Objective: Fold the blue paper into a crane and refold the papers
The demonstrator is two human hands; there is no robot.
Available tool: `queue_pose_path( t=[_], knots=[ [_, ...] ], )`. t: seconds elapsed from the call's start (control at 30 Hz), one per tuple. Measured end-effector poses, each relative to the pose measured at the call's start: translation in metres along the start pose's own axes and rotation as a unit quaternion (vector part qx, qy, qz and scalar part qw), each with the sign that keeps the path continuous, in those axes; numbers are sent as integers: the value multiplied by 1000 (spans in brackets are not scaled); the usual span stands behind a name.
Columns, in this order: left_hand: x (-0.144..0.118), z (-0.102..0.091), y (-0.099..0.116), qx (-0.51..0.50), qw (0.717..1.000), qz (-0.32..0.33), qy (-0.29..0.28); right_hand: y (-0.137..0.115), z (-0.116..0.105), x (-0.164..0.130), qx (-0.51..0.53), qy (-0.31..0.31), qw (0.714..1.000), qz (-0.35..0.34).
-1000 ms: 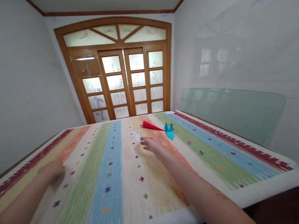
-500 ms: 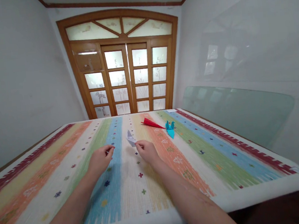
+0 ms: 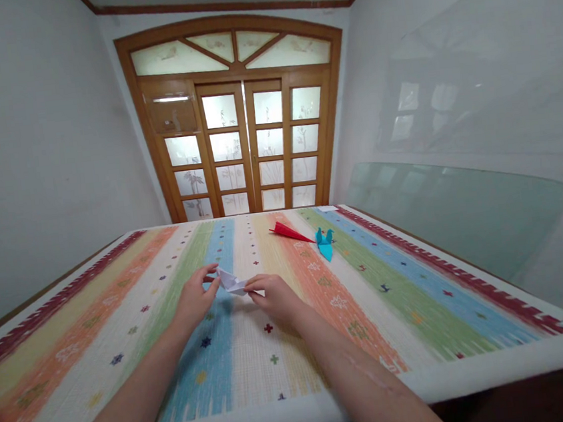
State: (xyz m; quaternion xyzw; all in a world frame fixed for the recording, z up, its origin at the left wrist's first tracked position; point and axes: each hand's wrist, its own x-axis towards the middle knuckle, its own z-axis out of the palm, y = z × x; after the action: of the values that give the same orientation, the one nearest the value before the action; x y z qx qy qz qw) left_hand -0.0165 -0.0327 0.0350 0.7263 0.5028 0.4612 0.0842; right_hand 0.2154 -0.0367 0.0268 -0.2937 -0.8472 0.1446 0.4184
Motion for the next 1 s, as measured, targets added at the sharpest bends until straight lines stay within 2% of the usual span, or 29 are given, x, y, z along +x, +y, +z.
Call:
queue_pose_path(
  t=[0.27, 0.5, 0.8, 1.0],
  knots=[
    [0, -1, -3, -1, 1000, 11, 10, 6, 0, 0, -44, 16, 999, -16],
    [1, -3, -4, 15, 999, 51, -12, 3, -4, 1, -69, 43, 996, -21],
    [-2, -3, -4, 57, 997, 24, -46, 1, -3, 4, -115, 75, 989, -54],
    [-2, -2, -4, 91, 994, 11, -61, 5, -2, 5, -118, 71, 990, -35]
  ],
)
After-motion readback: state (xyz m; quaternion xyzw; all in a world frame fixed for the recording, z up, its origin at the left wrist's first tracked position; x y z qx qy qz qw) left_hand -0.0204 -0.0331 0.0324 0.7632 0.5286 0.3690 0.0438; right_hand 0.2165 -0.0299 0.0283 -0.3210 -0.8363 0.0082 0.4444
